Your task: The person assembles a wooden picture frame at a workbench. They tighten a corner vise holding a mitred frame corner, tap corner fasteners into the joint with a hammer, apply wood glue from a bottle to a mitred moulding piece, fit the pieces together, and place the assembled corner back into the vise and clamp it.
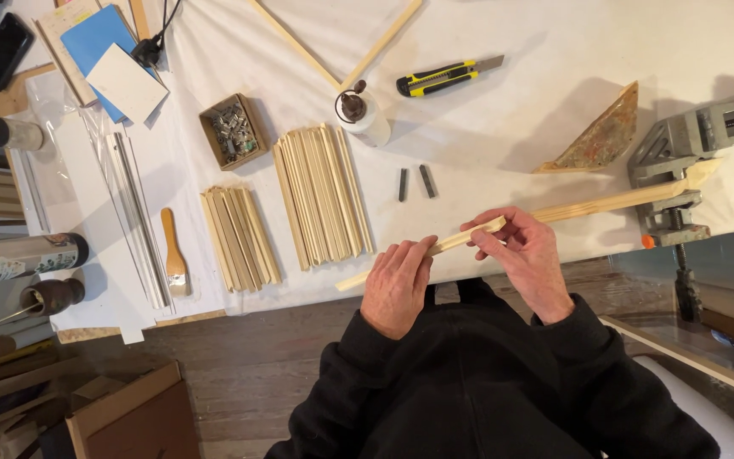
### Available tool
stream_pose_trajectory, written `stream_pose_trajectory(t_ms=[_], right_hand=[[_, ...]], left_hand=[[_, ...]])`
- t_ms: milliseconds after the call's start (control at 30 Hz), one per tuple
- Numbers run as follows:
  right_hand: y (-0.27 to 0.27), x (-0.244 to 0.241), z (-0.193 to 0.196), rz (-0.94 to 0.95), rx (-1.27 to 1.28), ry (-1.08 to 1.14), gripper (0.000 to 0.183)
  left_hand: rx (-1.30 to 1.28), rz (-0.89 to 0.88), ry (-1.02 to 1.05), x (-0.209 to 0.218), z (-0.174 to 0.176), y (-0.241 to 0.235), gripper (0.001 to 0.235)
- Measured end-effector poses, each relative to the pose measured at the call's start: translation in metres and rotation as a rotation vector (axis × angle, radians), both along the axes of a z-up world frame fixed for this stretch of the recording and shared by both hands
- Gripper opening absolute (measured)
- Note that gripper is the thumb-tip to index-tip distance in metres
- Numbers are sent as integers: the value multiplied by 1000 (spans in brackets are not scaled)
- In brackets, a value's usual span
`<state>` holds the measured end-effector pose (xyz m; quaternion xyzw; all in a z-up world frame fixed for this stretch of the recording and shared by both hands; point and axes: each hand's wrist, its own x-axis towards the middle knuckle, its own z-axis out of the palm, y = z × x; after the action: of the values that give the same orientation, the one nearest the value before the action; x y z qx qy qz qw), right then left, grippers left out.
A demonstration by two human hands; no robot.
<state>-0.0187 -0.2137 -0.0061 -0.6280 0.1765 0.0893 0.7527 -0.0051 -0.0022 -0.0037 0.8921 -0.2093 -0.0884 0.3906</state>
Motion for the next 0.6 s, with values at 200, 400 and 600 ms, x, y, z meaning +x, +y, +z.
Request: stream_pose_trajectory(t_ms=[200, 400, 600], right_hand=[[-19, -9, -13, 51, -40, 39, 22], [-51, -17, -1, 388, -256, 170, 29], [-66, -35, -5, 487, -233, 283, 30]], left_hand=[[58, -51, -90, 8, -3, -1, 33], [154, -219, -392, 21, -13, -19, 40], [78, -377, -419, 35, 17, -48, 61]])
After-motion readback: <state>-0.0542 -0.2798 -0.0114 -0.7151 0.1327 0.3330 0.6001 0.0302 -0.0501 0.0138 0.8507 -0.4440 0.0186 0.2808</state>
